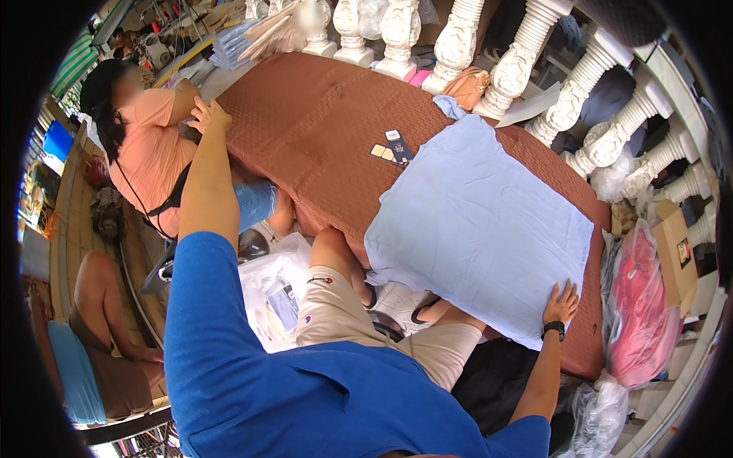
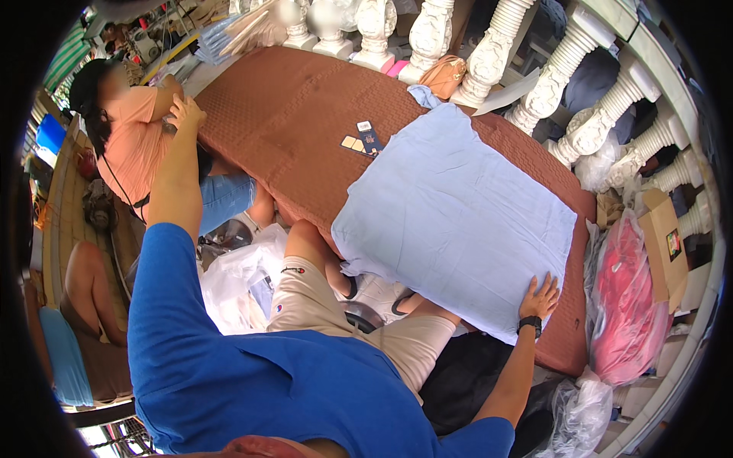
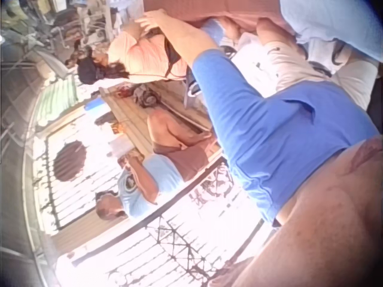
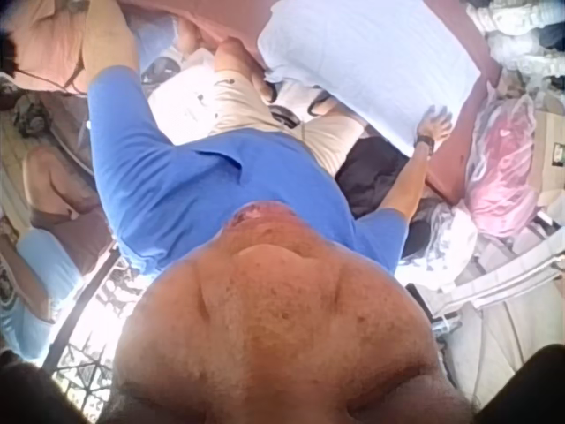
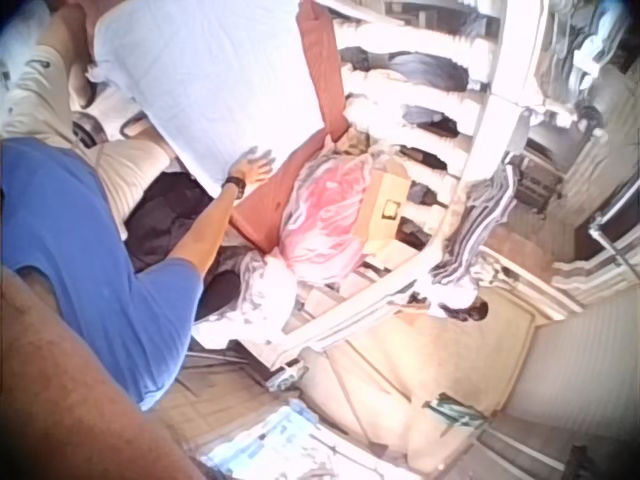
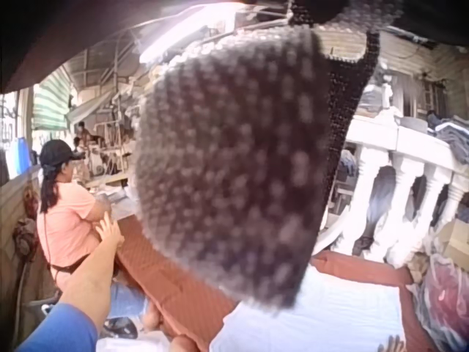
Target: The person folds a light blue button-down shirt and places it inside a clear plastic bag.
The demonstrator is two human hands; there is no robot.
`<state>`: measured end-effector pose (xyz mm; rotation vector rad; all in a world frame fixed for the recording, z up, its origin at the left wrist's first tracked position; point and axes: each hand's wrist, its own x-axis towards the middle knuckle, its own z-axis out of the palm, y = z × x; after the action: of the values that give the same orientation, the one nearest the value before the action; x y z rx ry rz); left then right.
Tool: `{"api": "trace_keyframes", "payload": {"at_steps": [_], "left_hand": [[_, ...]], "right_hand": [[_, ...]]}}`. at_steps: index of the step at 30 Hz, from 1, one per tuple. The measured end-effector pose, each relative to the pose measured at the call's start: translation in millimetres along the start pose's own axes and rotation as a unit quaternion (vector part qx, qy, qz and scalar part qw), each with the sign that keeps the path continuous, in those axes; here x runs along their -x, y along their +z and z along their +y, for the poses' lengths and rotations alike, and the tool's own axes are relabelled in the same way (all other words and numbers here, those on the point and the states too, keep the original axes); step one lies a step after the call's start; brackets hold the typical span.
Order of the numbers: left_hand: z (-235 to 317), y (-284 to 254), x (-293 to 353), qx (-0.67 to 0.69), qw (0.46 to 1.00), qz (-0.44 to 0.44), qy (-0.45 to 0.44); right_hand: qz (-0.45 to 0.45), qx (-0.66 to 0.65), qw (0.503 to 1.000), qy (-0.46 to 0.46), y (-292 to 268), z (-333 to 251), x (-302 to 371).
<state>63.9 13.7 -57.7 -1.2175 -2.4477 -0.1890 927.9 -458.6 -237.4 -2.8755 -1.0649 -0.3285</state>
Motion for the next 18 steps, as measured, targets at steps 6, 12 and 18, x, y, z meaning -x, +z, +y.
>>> {"api": "trace_keyframes", "payload": {"at_steps": [6, 12, 18], "left_hand": [[-3.7, 10.7, 0.3, -0.067, 0.992, 0.103, -0.003], [-20.8, 32.3, -18.2, -0.086, 0.986, 0.140, -0.009], [-6.1, 59.7, 2.7, 0.024, 0.997, 0.042, 0.067]], "right_hand": [[-0.002, -0.006, 1.000, -0.004, -1.4, 1.9, -0.6], [0.007, -0.015, 1.000, -0.006, 2.5, -1.4, -3.9], [0.021, -0.015, 1.000, -0.007, -3.4, 9.3, 1.0]]}}
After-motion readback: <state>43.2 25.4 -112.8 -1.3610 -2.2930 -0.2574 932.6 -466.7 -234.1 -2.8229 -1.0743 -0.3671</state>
